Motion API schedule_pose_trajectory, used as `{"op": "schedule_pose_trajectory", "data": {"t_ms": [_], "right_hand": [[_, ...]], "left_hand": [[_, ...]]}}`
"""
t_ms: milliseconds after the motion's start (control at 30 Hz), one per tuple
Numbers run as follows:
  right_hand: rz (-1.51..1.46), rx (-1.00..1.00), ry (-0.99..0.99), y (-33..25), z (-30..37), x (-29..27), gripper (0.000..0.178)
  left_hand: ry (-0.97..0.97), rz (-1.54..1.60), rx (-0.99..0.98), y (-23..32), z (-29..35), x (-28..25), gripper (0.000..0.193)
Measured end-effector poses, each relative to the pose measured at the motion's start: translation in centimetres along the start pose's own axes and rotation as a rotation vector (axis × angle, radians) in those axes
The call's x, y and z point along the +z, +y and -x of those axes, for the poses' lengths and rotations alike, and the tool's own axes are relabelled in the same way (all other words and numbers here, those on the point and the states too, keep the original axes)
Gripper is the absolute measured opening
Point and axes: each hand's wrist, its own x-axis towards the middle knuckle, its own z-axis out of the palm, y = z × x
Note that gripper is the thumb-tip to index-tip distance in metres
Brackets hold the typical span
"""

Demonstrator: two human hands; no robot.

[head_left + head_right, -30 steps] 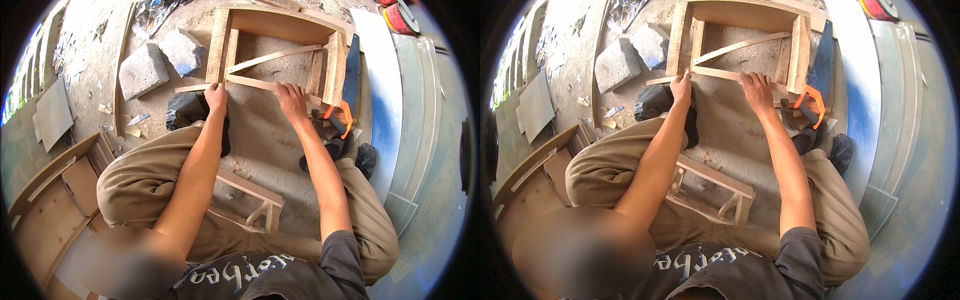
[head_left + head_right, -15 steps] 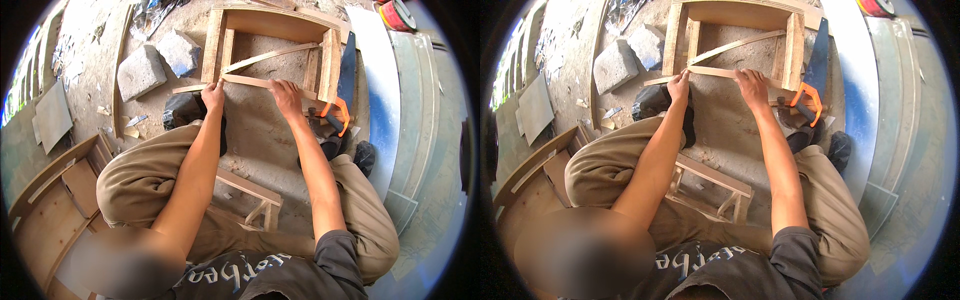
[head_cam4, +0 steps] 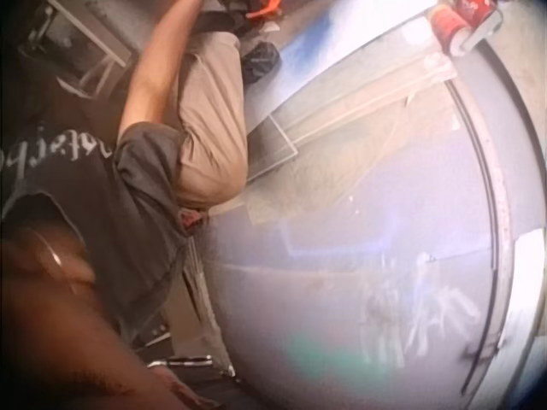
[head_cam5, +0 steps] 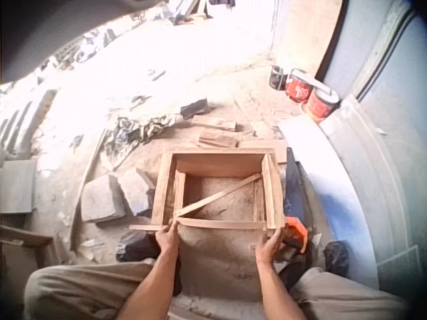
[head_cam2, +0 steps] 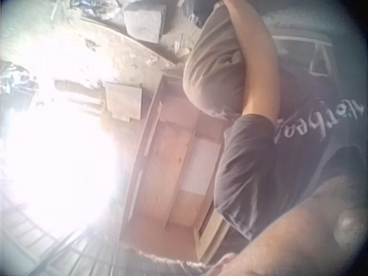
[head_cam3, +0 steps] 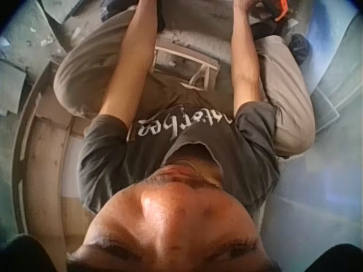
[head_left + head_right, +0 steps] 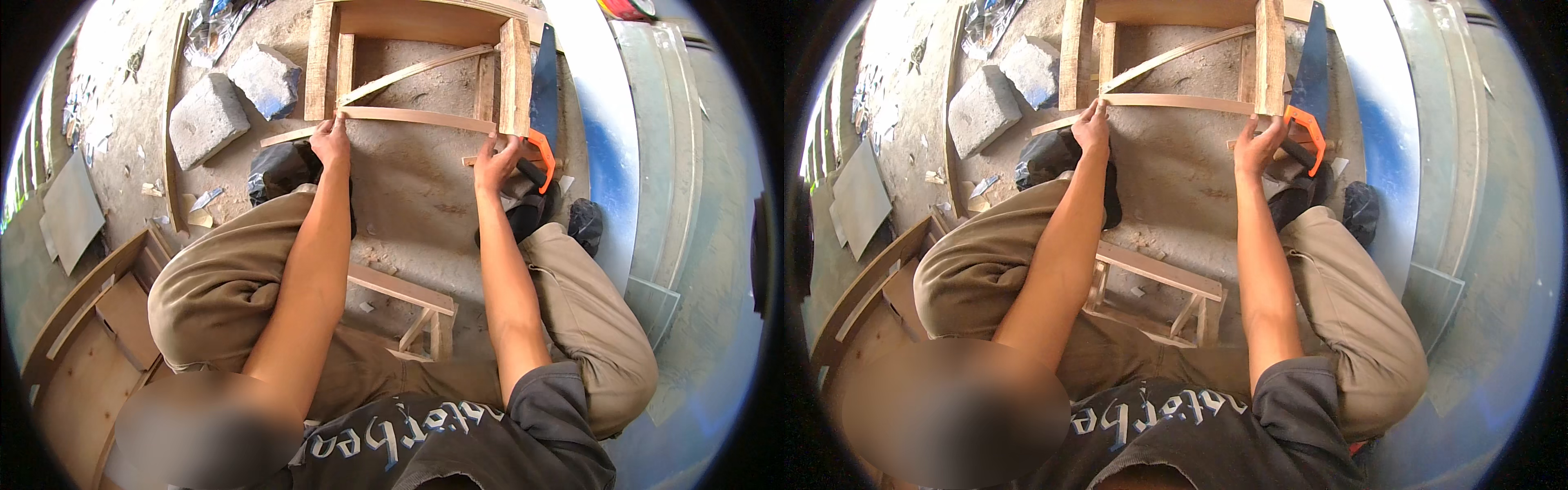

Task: The person assembles a small wooden frame by hand, positioning wooden pieces and securing them with nails using a hammer. The person then places a flat wooden board on top of the frame.

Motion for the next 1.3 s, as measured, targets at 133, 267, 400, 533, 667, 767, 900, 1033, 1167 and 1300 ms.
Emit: {"op": "schedule_pose_trajectory", "data": {"t_ms": [133, 267, 400, 533, 667, 767, 900, 1033, 1167, 1300], "right_hand": [[-0.215, 0.357, -0.336, 1.3, -0.4, 0.2, 0.040], [-0.289, 0.411, -0.279, 1.0, -0.9, 0.6, 0.040], [-0.122, 0.463, -0.338, -0.5, -1.9, 0.2, 0.040], [-0.123, 0.444, -0.357, -0.4, -2.5, -0.4, 0.042], [-0.117, 0.428, -0.341, -0.8, -2.1, -0.7, 0.041], [-0.084, 0.452, -0.349, -0.9, -2.0, -0.5, 0.040], [-0.197, 0.507, -0.328, 0.5, -1.8, 0.1, 0.039], [-0.176, 0.579, -0.390, 1.5, -2.0, 0.0, 0.043], [-0.250, 0.598, -0.350, 1.9, -2.0, 0.3, 0.040], [-0.332, 0.791, -0.434, 0.3, -2.8, 0.0, 0.035]], "left_hand": [[0.043, -0.008, 0.003, -0.2, -0.3, 0.2, 0.032], [0.065, -0.095, 0.108, 1.0, 0.6, -0.2, 0.039], [0.076, -0.158, 0.147, 1.7, 0.7, -1.1, 0.039], [0.053, -0.102, 0.120, 1.8, 0.8, -1.2, 0.039], [0.015, -0.189, 0.071, 1.3, 0.1, -1.4, 0.034], [-0.011, -0.058, -0.081, 0.7, -0.7, -1.5, 0.032], [-0.037, -0.117, -0.162, 0.9, -1.9, -1.8, 0.037], [-0.164, -0.030, -0.299, 2.4, -1.5, -2.2, 0.033], [-0.189, 0.044, -0.369, 3.5, -1.4, -2.3, 0.029], [-0.162, 0.043, -0.329, 2.7, -1.8, -3.0, 0.038]]}}
